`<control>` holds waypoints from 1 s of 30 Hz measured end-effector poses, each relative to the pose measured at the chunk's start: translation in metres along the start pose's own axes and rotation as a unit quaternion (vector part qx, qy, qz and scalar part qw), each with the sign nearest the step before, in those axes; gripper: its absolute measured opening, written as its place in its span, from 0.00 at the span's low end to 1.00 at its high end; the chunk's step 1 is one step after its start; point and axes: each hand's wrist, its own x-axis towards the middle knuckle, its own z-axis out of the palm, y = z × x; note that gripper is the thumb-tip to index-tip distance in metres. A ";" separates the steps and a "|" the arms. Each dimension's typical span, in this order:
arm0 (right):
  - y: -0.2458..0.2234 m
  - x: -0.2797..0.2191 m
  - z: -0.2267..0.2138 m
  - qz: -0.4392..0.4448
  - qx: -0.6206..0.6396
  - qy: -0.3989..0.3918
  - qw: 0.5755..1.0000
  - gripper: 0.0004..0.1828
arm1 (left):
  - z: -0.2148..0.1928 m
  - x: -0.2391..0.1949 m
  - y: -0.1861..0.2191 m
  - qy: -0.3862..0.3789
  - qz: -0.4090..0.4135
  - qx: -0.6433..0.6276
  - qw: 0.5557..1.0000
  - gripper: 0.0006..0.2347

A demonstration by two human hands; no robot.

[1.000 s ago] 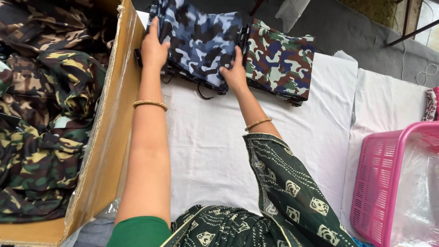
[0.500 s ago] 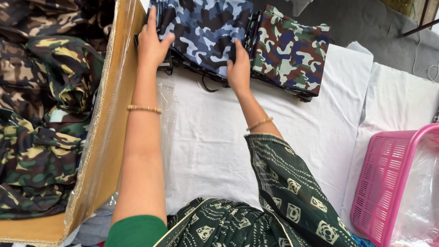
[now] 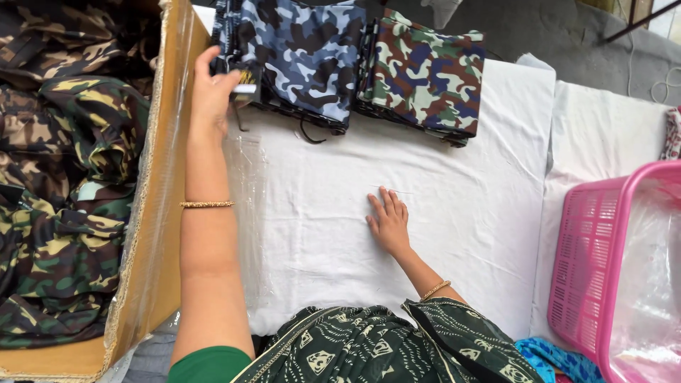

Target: The person folds camouflage-patterned shorts on a white surface. They smooth the fabric, fold the legs inward, and then fold the shorts in half before stacking them. The process is repeated with multiple pairs of shorts.

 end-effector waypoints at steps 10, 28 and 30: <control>-0.012 0.019 -0.003 0.047 -0.029 -0.088 0.995 0.29 | 0.093 0.033 0.022 0.081 0.269 0.417 0.864 0.20; -0.006 0.011 0.008 -0.011 -0.110 -0.030 0.993 0.31 | 0.111 -0.071 -0.042 0.013 0.265 0.452 0.852 0.28; -0.005 0.011 0.009 -0.013 -0.111 -0.031 0.993 0.31 | 0.133 -0.149 -0.094 -0.013 0.282 0.480 0.830 0.29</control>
